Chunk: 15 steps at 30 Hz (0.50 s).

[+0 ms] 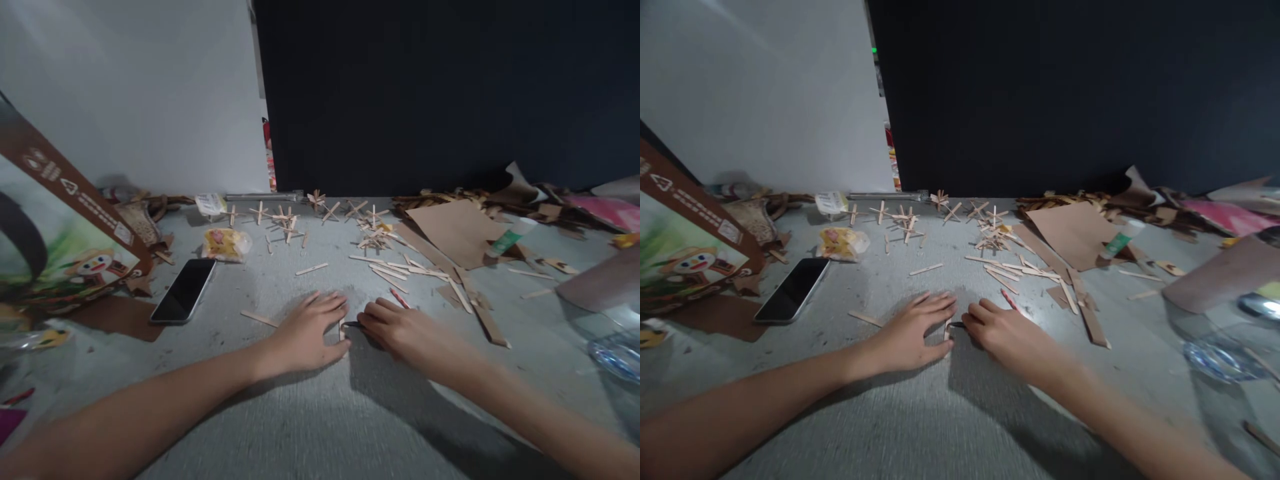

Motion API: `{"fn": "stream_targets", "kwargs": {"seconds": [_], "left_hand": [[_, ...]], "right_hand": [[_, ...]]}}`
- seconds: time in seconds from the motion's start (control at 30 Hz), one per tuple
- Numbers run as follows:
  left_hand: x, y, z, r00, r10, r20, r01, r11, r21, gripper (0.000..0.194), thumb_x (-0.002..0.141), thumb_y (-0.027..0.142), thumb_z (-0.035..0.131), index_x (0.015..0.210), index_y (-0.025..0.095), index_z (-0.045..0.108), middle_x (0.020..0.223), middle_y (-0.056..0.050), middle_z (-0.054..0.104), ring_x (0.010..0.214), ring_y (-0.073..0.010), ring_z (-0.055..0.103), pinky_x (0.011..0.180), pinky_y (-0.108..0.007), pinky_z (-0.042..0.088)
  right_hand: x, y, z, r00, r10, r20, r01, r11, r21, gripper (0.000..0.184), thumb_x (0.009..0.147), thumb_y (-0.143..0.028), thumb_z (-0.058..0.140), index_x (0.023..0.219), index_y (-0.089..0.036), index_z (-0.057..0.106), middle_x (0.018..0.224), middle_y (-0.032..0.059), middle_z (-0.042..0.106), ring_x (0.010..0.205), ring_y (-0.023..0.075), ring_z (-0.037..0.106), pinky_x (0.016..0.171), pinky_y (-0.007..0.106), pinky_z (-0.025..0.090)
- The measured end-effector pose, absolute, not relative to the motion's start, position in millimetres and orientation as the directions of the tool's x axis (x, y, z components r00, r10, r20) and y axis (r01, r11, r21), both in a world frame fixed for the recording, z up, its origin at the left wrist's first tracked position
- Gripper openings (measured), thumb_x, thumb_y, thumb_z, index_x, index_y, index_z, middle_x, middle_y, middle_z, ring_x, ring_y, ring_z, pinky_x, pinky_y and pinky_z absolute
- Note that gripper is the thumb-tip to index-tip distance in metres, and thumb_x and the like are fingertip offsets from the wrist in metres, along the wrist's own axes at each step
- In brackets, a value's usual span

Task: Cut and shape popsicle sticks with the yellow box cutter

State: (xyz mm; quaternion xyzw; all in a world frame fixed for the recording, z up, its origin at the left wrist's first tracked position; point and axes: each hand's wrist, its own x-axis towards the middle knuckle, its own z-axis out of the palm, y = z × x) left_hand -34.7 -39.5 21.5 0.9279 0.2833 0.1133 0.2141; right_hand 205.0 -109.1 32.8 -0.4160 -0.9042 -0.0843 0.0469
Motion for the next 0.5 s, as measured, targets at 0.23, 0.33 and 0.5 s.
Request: {"fn": "stream_targets", "kwargs": {"seconds": [0.23, 0.33, 0.5], "left_hand": [[-37.5, -37.1, 24.7, 0.833, 0.551, 0.05, 0.477, -0.761, 0.439, 0.059, 0.102, 0.049, 0.064, 0.153, 0.02, 0.062, 0.171, -0.013, 0.04, 0.164, -0.0304, 0.032, 0.136, -0.05, 0.024], [-37.7, -33.6, 24.3, 0.828, 0.557, 0.054, 0.476, -0.752, 0.457, 0.06, 0.101, 0.055, 0.066, 0.152, 0.023, 0.064, 0.172, -0.011, 0.04, 0.164, -0.031, 0.032, 0.135, -0.051, 0.025], [-36.2, -28.8, 23.2, 0.818, 0.574, 0.028, 0.496, -0.729, 0.471, 0.065, 0.096, 0.061, 0.072, 0.15, 0.025, 0.066, 0.173, -0.01, 0.039, 0.163, -0.0327, 0.033, 0.135, -0.051, 0.026]], "right_hand": [[211.3, -103.1, 58.1, -0.649, 0.76, -0.043, 0.758, 0.65, 0.05, 0.03, 0.103, -0.009, 0.056, 0.128, -0.017, 0.071, 0.092, 0.0073, 0.073, 0.066, 0.0185, 0.069, 0.058, 0.031, 0.041], [207.1, -93.9, 71.7, -0.624, 0.776, -0.089, 0.781, 0.624, -0.034, 0.029, 0.106, -0.016, 0.055, 0.125, -0.022, 0.076, 0.087, 0.0074, 0.077, 0.068, 0.0192, 0.072, 0.058, 0.03, 0.037], [194.0, -82.0, 90.5, -0.536, 0.808, -0.247, 0.839, 0.542, -0.048, 0.025, 0.107, -0.022, 0.055, 0.109, -0.021, 0.079, 0.081, 0.0082, 0.079, 0.072, 0.0225, 0.075, 0.057, 0.029, 0.028]]}}
